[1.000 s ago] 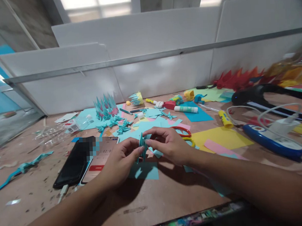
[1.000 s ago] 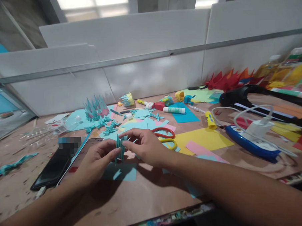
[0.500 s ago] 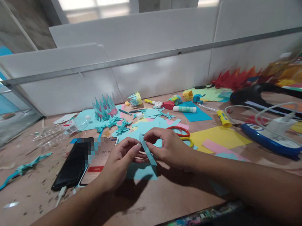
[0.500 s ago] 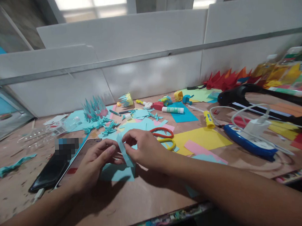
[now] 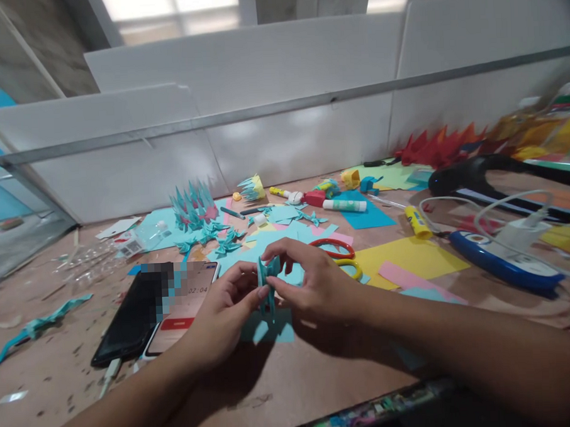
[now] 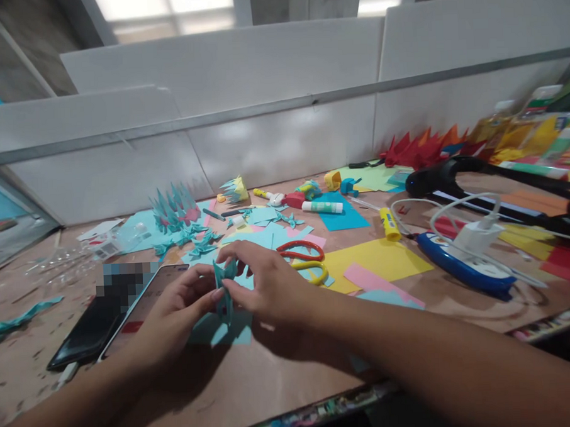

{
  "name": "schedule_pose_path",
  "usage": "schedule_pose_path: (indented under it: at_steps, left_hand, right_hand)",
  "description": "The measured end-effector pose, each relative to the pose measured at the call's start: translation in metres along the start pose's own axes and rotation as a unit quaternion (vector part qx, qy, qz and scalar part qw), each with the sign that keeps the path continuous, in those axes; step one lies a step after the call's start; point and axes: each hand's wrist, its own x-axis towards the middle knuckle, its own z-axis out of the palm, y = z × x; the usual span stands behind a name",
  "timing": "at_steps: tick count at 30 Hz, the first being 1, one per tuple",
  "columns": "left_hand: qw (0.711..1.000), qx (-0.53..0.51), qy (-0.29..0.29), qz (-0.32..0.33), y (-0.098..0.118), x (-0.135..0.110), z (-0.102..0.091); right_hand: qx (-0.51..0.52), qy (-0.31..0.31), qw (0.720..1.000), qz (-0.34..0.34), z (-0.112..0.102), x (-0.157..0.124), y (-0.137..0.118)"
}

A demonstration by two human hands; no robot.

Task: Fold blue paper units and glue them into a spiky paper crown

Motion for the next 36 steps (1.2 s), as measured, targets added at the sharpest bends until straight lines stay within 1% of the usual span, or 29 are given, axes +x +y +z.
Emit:
schedule_pose_path:
  at_steps: [3,4,6,10,12,14,17,20,22,26,32,36]
  left_hand:
    - [0.999,0.027,0.03,0.015,-0.001,0.003,-0.002]
    - [0.998,0.042,0.044,0.02,-0.001,0.003,-0.003]
    - [0.996,0.063,0.058,0.029,-0.002,0.005,-0.005]
    - [0.996,0.069,0.055,0.019,-0.005,0.006,-0.007]
    - [0.995,0.081,0.049,0.008,-0.005,0.005,-0.006]
    - [0.995,0.095,0.039,0.006,-0.004,0.004,-0.006]
    - [0.99,0.133,0.038,0.022,-0.002,0.003,-0.005]
    - [0.982,0.18,0.048,0.038,-0.002,0.003,-0.006]
    - [0.979,0.193,0.048,0.037,-0.002,0.003,-0.007]
    - [0.981,0.188,0.038,0.024,-0.001,0.001,-0.006]
    - [0.985,0.172,0.026,-0.002,-0.003,-0.001,-0.006]
    - [0.989,0.143,0.021,-0.009,-0.004,-0.001,-0.008]
  right_hand:
    - [0.006,-0.009,1.0,-0.008,-0.002,0.003,0.003]
    - [0.011,-0.015,1.0,-0.001,-0.002,0.004,0.004]
    - [0.03,-0.019,0.999,0.033,-0.002,0.006,0.006]
    - [0.096,-0.007,0.989,0.114,0.001,0.005,0.009]
    - [0.115,-0.005,0.984,0.136,0.003,0.005,0.009]
    - [0.11,-0.002,0.983,0.146,0.004,0.005,0.007]
    - [0.074,-0.005,0.99,0.122,0.002,0.006,0.005]
    - [0.037,-0.011,0.997,0.069,0.0,0.006,0.005]
    - [0.021,-0.013,0.999,0.036,-0.001,0.006,0.005]
    - [-0.004,-0.028,1.0,-0.006,-0.002,0.004,0.006]
    - [-0.064,-0.048,0.996,-0.031,-0.005,0.0,0.003]
    - [-0.08,-0.089,0.99,-0.07,-0.009,0.002,0.002]
